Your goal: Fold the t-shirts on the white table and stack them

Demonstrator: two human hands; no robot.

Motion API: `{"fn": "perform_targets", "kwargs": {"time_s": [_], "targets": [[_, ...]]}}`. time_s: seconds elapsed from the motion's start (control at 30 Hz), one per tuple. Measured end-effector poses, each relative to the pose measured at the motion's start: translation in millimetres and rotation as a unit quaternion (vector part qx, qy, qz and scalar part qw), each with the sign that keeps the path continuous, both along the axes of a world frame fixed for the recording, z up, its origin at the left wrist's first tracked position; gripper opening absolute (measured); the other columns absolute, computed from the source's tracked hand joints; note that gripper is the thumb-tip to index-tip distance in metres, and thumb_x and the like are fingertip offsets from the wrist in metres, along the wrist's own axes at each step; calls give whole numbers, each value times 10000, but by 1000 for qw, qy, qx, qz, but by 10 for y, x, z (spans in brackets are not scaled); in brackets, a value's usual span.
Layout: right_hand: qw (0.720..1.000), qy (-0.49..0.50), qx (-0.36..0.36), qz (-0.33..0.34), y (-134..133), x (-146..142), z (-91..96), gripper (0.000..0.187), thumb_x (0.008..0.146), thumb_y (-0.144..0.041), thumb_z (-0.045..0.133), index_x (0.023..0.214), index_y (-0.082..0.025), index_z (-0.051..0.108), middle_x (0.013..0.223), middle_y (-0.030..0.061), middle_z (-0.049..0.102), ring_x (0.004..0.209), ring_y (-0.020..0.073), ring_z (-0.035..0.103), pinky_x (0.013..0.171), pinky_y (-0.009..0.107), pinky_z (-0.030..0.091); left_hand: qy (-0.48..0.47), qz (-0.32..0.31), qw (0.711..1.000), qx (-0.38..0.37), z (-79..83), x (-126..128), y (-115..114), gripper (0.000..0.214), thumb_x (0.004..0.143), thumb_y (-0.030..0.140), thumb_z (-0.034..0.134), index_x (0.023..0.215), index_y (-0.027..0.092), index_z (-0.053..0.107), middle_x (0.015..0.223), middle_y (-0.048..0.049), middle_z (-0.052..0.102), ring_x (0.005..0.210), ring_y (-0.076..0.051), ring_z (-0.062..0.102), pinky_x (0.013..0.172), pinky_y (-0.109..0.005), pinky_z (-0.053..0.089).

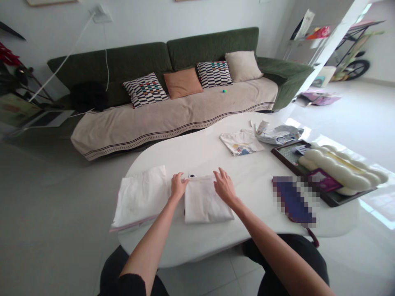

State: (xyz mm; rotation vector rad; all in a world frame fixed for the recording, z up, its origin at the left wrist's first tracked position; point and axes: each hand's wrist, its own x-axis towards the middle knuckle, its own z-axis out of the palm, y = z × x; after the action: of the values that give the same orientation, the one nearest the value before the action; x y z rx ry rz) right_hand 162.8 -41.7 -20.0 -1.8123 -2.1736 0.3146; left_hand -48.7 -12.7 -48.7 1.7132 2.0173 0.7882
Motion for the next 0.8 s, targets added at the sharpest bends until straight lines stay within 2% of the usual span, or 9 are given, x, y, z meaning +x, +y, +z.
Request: {"fn": "perform_targets", "kwargs": {"time_s": [0.07, 0.13, 0.2, 0.27, 0.4, 0.6, 0.7, 0.8], "targets": [[998, -30, 34, 43, -172, -108, -77, 496, 842, -270, 410, 1326, -196, 332, 1443, 94, 171, 1305, 263, 142, 1014, 426, 201, 52, 1, 996, 68, 14, 73, -121, 392, 789, 254, 503, 1163, 138, 488, 1153, -129, 491, 1143, -226, 419, 958, -375, 341], [995, -54, 40, 67, -297, -171, -190, 564, 851, -392, 393, 1368, -217, 252, 1461, 74, 104, 1324, 270, 44, 1020, 470, 158, 113, -69, 984, 116, 25, 176, -296, 430, 849, 300, 399, 1247, 138, 419, 1284, -137, 405, 1253, -230, 295, 1011, -389, 286], [996, -62, 20, 58, -364, -178, -310, 603, 856, -461, 347, 1385, -208, 207, 1461, 83, 95, 1327, 266, 24, 1020, 475, 147, 163, -171, 966, 102, 7, 271, -493, 507, 868, 384, 343, 1317, 148, 339, 1390, -121, 289, 1308, -247, 177, 1031, -414, 250], [997, -62, 6, 45, -382, -147, -406, 615, 861, -495, 309, 1391, -206, 191, 1460, 87, 100, 1329, 257, 31, 1023, 462, 144, 201, -218, 954, 52, -41, 322, -660, 596, 848, 487, 333, 1354, 178, 284, 1436, -106, 203, 1320, -287, 115, 1020, -467, 237], [996, -61, 2, 61, -348, -75, -468, 646, 842, -544, 312, 1392, -231, 180, 1464, 72, 76, 1329, 255, 26, 1028, 457, 130, 233, -192, 953, 5, -128, 305, -790, 639, 815, 576, 318, 1369, 266, 246, 1462, -80, 118, 1318, -315, 104, 1004, -523, 204], [995, -67, -40, 62, -327, -94, -326, 655, 842, -528, 326, 1396, -223, 155, 1463, 100, 50, 1327, 277, 12, 1006, 512, 134, 229, -173, 958, -7, -86, 289, -753, 672, 777, 609, 367, 1361, 293, 262, 1464, -93, 96, 1311, -328, 119, 1003, -532, 174], [993, -56, -46, 95, -527, -147, -216, 691, 813, -551, 364, 1390, -217, 184, 1460, 123, 26, 1322, 307, -1, 987, 562, 120, 226, -183, 956, -36, -32, 263, -748, 616, 796, 572, 370, 1352, 327, 265, 1460, -83, 128, 1307, -331, 130, 973, -578, 176], [981, -44, -48, 184, -893, -198, -155, 893, 685, -633, 496, 1396, -212, 157, 1456, 124, 77, 1315, 336, -1, 986, 586, 93, 224, -200, 952, -52, 52, 210, -774, 538, 828, 465, 389, 1340, 332, 292, 1454, -73, 162, 1301, -321, 162, 968, -578, 188]]}}
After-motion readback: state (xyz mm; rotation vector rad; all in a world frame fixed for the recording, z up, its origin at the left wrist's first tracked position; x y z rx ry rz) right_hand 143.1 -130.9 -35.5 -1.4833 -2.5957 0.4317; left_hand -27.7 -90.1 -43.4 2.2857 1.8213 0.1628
